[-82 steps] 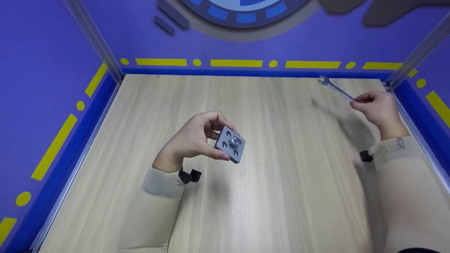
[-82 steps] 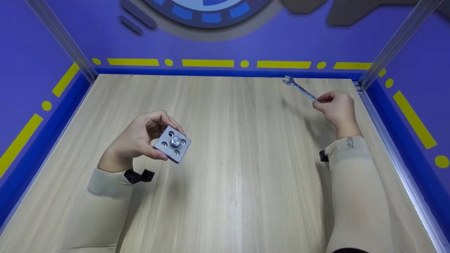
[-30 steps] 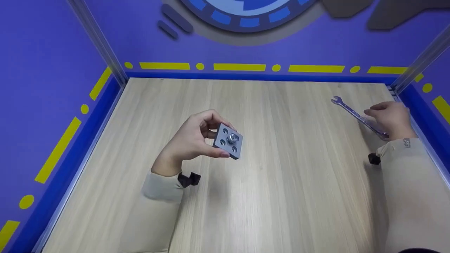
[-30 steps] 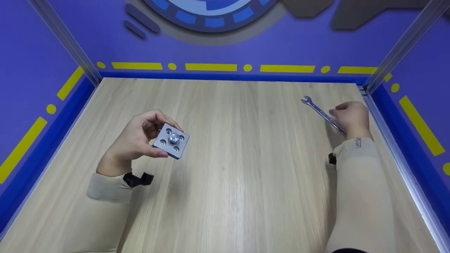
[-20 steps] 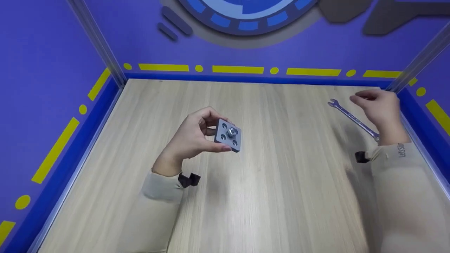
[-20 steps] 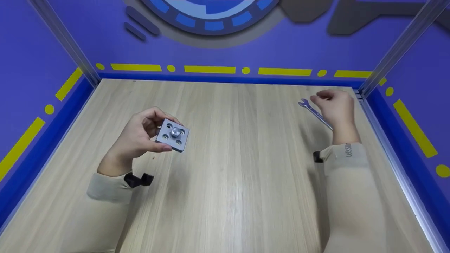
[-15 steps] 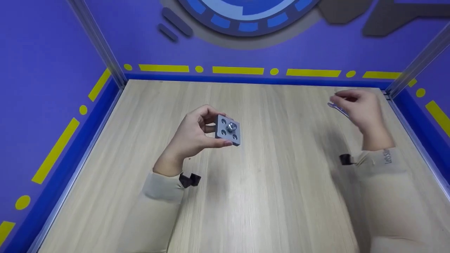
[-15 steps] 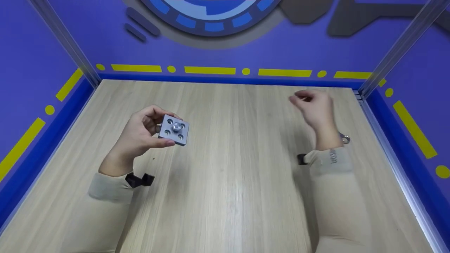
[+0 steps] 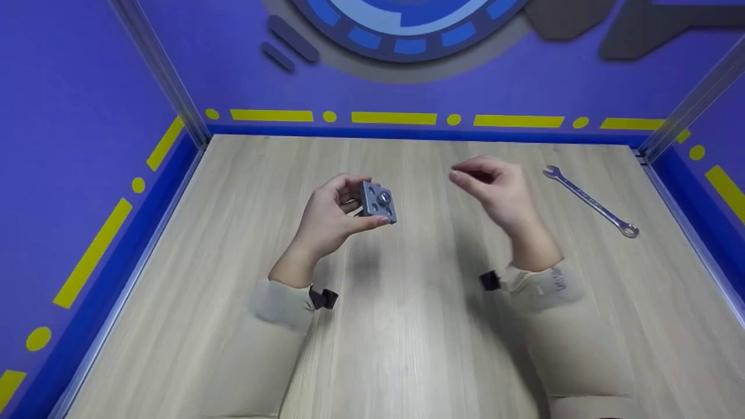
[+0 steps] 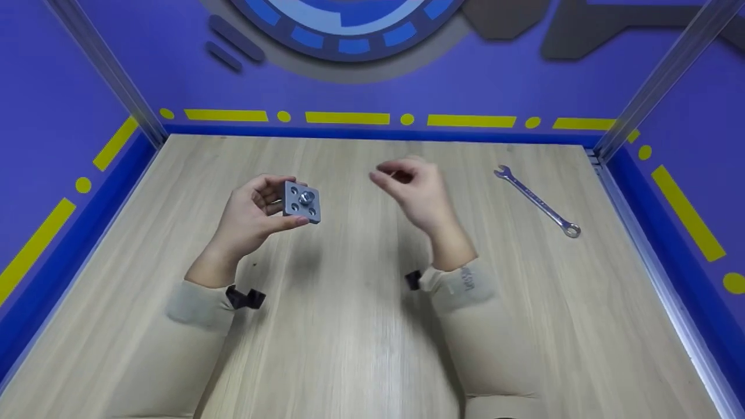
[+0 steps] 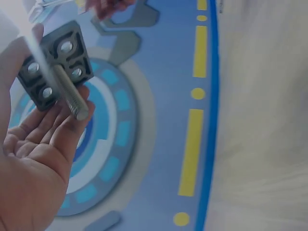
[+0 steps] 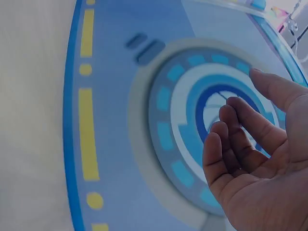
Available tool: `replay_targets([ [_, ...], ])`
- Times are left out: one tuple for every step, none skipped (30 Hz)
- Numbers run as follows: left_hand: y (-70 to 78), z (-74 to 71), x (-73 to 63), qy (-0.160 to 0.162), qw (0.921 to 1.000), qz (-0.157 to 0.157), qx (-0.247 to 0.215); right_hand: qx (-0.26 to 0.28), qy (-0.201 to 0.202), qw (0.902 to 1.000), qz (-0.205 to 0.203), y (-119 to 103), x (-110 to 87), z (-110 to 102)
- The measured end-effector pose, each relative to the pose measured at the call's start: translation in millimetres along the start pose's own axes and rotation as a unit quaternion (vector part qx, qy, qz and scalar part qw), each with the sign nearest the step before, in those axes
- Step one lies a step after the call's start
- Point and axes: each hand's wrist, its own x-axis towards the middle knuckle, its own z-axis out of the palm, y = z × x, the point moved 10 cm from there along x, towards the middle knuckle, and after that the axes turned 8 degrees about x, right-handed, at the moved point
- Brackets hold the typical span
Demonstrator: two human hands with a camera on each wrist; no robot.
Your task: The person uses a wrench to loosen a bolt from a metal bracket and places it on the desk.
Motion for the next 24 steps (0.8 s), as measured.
replay_targets([
  [-3.2,2.5,1.2,0.001,1.0000,-0.003,-0.001,0.008,-0.005,1.0000,0.000,2.2,-1.8,9.5],
  [-5.5,5.2,2.1,0.002,1.0000,-0.005,-0.002,0.011,-0.012,0.9999,0.002,4.7,-3.9,19.4],
  [-6.9,7.9,2.5,0.001,1.0000,-0.005,-0.004,0.008,-0.021,0.9997,0.003,6.8,-6.5,29.1],
  [-7.7,10.6,2.7,0.001,1.0000,-0.004,-0.006,0.003,-0.030,0.9995,0.004,8.7,-9.2,38.5],
  [-7.8,13.4,2.6,0.000,1.0000,-0.003,-0.006,-0.006,-0.039,0.9992,0.002,9.7,-11.9,47.0],
  [-7.4,16.0,2.5,-0.001,1.0000,0.001,-0.007,-0.013,-0.047,0.9988,-0.004,9.5,-14.1,54.4],
  [-6.1,18.3,2.1,-0.001,1.0000,0.004,-0.009,-0.016,-0.053,0.9984,-0.011,8.6,-16.1,60.7],
  [-4.6,20.1,1.5,0.000,0.9999,0.007,-0.008,-0.013,-0.056,0.9982,-0.018,7.3,-17.7,65.6],
  [-3.4,21.8,1.1,0.002,0.9999,0.010,-0.006,-0.007,-0.054,0.9982,-0.025,6.2,-19.1,69.1],
  [-1.7,23.0,0.9,0.002,0.9999,0.014,-0.003,0.003,-0.051,0.9982,-0.030,5.0,-19.9,71.6],
  [-0.1,24.4,0.6,0.002,0.9998,0.017,-0.002,0.012,-0.049,0.9983,-0.032,4.3,-20.8,73.7],
  [1.2,25.8,0.3,0.002,0.9998,0.020,-0.002,0.020,-0.047,0.9982,-0.030,4.3,-21.9,75.5],
  [1.7,27.0,0.0,0.002,0.9997,0.022,-0.001,0.026,-0.046,0.9982,-0.028,4.4,-23.0,76.9],
  [1.8,28.3,-0.4,0.002,0.9997,0.024,-0.002,0.027,-0.045,0.9983,-0.025,5.0,-24.0,78.0],
  [1.4,29.7,-0.6,0.001,0.9997,0.025,-0.003,0.027,-0.044,0.9984,-0.022,5.8,-25.0,78.9],
  [1.0,31.2,-1.0,0.000,0.9997,0.025,-0.007,0.027,-0.045,0.9985,-0.019,6.3,-26.0,79.6],
  [0.4,32.7,-1.2,-0.001,0.9996,0.025,-0.011,0.027,-0.047,0.9984,-0.018,6.9,-26.7,80.4],
  [-0.3,34.0,-1.4,-0.002,0.9996,0.024,-0.012,0.026,-0.050,0.9983,-0.018,7.4,-27.2,80.9],
  [-0.7,35.1,-1.6,-0.004,0.9996,0.023,-0.013,0.025,-0.053,0.9981,-0.020,7.1,-27.6,81.0],
  [-0.5,36.0,-1.8,-0.006,0.9996,0.022,-0.014,0.023,-0.057,0.9978,-0.023,6.8,-28.0,81.0],
  [-0.3,36.3,-2.0,-0.008,0.9996,0.023,-0.013,0.022,-0.064,0.9973,-0.026,6.2,-27.7,81.4],
  [0.1,36.4,-2.1,-0.010,0.9996,0.023,-0.011,0.020,-0.074,0.9966,-0.030,5.2,-27.4,81.8],
  [0.6,36.4,-2.2,-0.012,0.9996,0.023,-0.009,0.016,-0.084,0.9957,-0.036,4.0,-27.1,82.1],
  [1.2,36.4,-2.3,-0.015,0.9996,0.023,-0.006,0.012,-0.096,0.9944,-0.041,2.7,-27.0,82.3],
])
